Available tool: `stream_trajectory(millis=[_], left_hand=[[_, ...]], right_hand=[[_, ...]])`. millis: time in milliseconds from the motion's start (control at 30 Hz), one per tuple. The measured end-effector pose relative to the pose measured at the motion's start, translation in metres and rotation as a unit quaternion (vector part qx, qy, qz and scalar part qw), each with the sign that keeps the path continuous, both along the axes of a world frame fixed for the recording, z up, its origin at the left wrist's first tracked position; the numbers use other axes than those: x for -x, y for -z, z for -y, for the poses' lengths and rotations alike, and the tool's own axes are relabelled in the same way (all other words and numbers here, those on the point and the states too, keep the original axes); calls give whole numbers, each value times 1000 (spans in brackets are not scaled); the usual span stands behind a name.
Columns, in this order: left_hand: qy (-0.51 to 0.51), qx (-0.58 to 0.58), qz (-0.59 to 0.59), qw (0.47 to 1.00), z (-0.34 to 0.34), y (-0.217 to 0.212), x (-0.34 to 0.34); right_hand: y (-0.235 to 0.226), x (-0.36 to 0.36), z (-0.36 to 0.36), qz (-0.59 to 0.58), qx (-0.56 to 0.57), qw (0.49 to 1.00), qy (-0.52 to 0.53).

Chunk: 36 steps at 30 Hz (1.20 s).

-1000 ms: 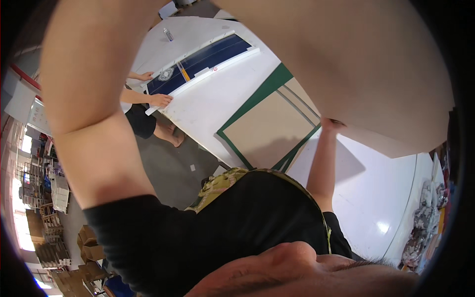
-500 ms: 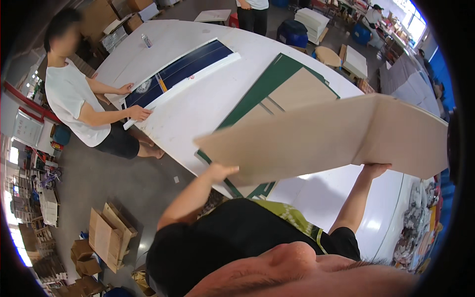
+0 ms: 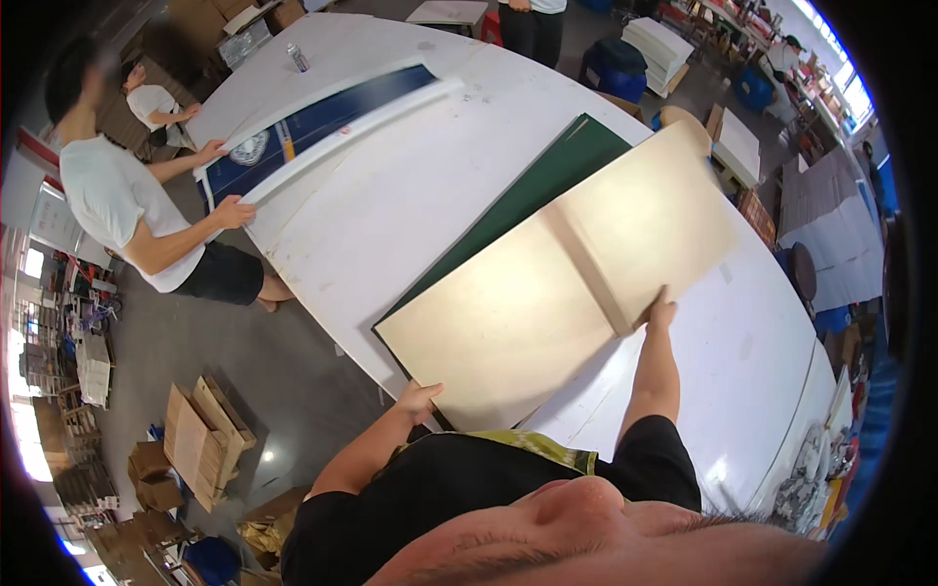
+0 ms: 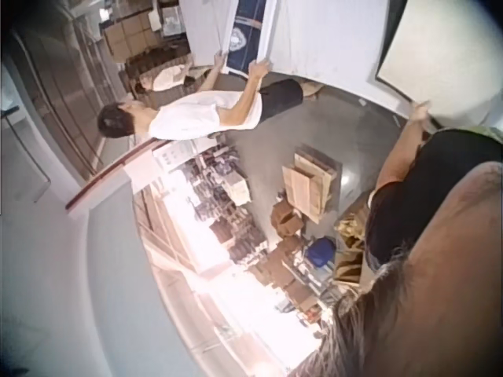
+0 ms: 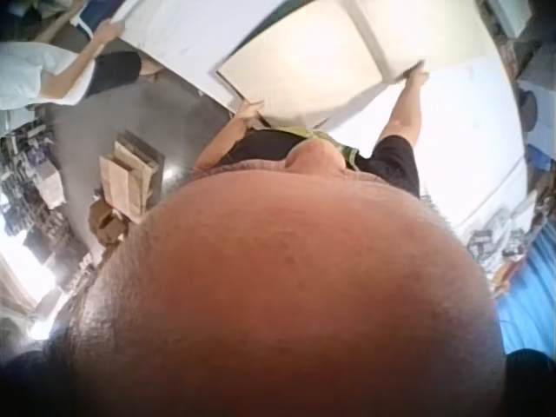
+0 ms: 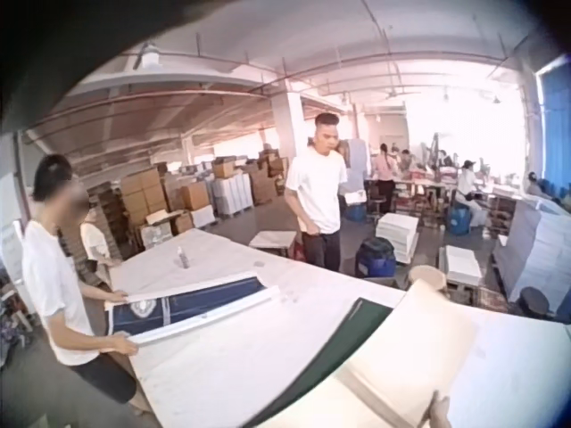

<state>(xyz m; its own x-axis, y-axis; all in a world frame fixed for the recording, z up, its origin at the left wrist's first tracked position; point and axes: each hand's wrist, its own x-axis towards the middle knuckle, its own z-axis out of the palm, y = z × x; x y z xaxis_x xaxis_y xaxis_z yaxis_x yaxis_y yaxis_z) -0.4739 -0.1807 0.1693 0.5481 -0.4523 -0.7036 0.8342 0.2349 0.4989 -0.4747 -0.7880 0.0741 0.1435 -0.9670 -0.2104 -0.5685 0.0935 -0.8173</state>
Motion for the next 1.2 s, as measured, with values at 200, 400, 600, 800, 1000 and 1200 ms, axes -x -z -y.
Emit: stream_trajectory(millis=[200, 400, 600, 800, 1000, 1200], left_hand=[[-40, -69, -32, 996, 1, 39, 0], [-98, -96, 111, 984, 7, 58, 17], [-39, -357, 38, 932, 17, 48, 7], [-84, -330, -32, 940, 16, 47, 9], [-89, -261, 17, 961, 18, 49, 23], [24, -408, 91, 908, 8, 108, 22]], right_hand=[[62, -3, 7, -65, -49, 990, -116], [45, -10, -7, 113, -137, 983, -57], [26, -16, -8, 160, -148, 976, -10], [-33, -39, -47, 278, -49, 959, -15], [-37, -82, -33, 239, -9, 970, -53], [-12, -87, -17, -8, -86, 944, -319]])
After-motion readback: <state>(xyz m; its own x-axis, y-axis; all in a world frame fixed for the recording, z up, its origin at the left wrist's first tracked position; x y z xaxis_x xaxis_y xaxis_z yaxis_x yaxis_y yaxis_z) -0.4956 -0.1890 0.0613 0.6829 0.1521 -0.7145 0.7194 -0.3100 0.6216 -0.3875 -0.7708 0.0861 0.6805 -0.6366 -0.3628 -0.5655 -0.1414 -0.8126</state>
